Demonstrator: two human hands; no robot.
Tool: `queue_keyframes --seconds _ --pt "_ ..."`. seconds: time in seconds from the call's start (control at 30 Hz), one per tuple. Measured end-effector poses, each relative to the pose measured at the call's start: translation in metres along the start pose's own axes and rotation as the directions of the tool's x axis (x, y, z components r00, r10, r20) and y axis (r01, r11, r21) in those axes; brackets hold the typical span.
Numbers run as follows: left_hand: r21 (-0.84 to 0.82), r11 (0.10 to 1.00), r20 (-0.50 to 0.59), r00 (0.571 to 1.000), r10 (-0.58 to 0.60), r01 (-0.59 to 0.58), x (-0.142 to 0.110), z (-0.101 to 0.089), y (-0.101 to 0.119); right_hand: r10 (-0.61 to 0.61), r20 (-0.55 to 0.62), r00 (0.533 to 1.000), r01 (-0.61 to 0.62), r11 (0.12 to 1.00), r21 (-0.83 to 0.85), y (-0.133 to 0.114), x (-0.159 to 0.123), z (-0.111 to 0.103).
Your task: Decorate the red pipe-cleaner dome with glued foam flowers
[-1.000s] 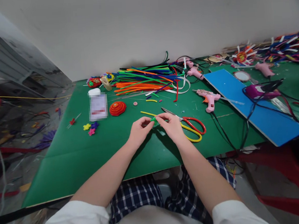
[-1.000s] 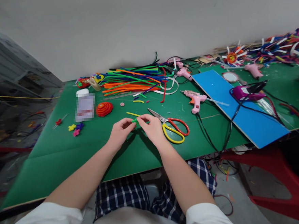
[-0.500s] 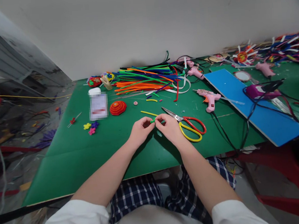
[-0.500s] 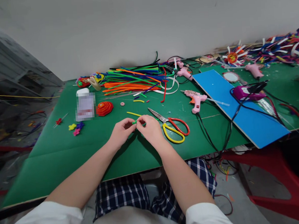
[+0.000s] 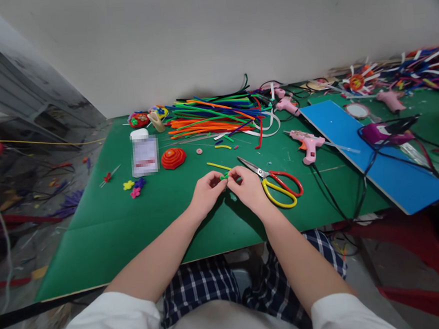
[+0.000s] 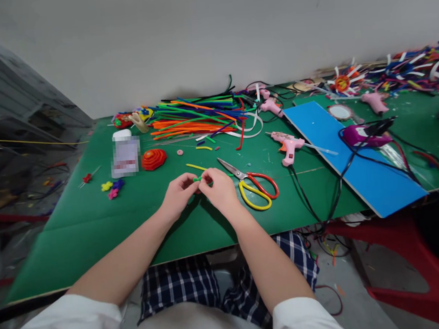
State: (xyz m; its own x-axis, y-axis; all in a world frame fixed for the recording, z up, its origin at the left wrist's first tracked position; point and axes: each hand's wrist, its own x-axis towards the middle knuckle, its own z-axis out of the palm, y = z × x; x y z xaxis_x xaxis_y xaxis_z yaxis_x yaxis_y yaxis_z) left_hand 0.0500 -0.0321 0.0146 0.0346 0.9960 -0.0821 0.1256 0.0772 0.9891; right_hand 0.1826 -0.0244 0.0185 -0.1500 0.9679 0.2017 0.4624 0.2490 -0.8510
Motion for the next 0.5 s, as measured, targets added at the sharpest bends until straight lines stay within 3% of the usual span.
queue_keyframes --seconds 0.13,0.33,0.5 --pt "0.003 1.000 0.002 1.000 -0.001 0.001 0.0010 -0.0015 -0.0007 0.002 -0.009 1.000 -0.002 1.000 0.004 0.0034 0.0000 0.0014" --pt "0.212 0.970 0.021 0.993 0.118 -0.120 -0.0003 -0.0015 0.0005 -0.028 -0.017 0.999 0.029 0.999 0.034 0.0021 -0.0006 0.0013" --pt "0.114 0.989 0.028 0.996 0.088 -0.091 0.0006 -0.0009 -0.0017 -0.031 -0.004 1.000 0.032 0.998 0.055 0.0018 0.0001 -0.0008"
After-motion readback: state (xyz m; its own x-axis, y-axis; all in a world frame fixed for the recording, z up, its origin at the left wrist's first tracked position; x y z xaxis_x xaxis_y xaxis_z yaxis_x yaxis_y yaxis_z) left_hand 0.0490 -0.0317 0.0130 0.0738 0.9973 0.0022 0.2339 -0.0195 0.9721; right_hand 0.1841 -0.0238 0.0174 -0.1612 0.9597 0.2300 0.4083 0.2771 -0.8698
